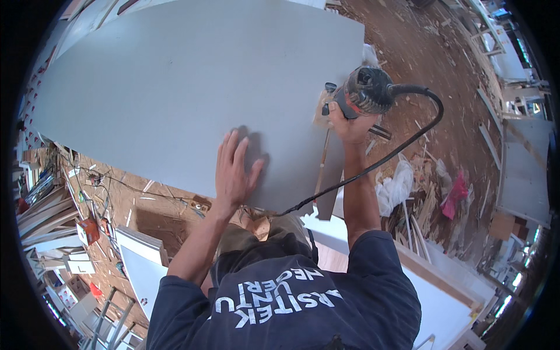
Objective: The person uses a handheld router to trim the edges of a white laminate board. They guide the tool along the edge by hand, then move the board and continue routing, eventually picking up a roll of tape.
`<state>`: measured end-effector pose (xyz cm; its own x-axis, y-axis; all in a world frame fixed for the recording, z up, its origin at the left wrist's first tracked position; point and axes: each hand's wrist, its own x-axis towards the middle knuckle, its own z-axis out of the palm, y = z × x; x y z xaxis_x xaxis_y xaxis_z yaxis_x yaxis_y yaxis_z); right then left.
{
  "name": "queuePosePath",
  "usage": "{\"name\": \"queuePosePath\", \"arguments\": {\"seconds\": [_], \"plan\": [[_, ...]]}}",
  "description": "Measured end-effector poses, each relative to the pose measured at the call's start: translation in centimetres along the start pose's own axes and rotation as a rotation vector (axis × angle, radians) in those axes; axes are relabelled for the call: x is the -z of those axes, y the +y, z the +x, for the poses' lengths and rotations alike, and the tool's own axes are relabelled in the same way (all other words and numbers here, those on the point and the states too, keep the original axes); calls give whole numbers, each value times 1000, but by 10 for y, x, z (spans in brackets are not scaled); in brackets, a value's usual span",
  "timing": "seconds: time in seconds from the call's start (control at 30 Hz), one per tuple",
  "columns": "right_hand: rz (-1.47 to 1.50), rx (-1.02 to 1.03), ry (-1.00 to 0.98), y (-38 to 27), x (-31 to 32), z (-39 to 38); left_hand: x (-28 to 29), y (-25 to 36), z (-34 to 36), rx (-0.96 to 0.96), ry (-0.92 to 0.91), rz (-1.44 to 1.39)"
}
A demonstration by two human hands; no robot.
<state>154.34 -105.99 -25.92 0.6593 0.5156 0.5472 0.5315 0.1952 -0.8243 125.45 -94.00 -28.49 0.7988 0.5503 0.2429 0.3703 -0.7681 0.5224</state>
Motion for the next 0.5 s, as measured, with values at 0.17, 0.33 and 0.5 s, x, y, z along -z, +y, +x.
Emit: {"name": "queuePosePath", "arguments": {"seconds": [0.17,0.33,0.5], "plan": [[55,11,6,34,10,43,-11,4,-166,177,218,-173],[55,49,27,42,4,63,-36,41,-170,423,-325,-114],[45,-12,18,53,8,72,-15,46,-152,480,-497,-429]]}}
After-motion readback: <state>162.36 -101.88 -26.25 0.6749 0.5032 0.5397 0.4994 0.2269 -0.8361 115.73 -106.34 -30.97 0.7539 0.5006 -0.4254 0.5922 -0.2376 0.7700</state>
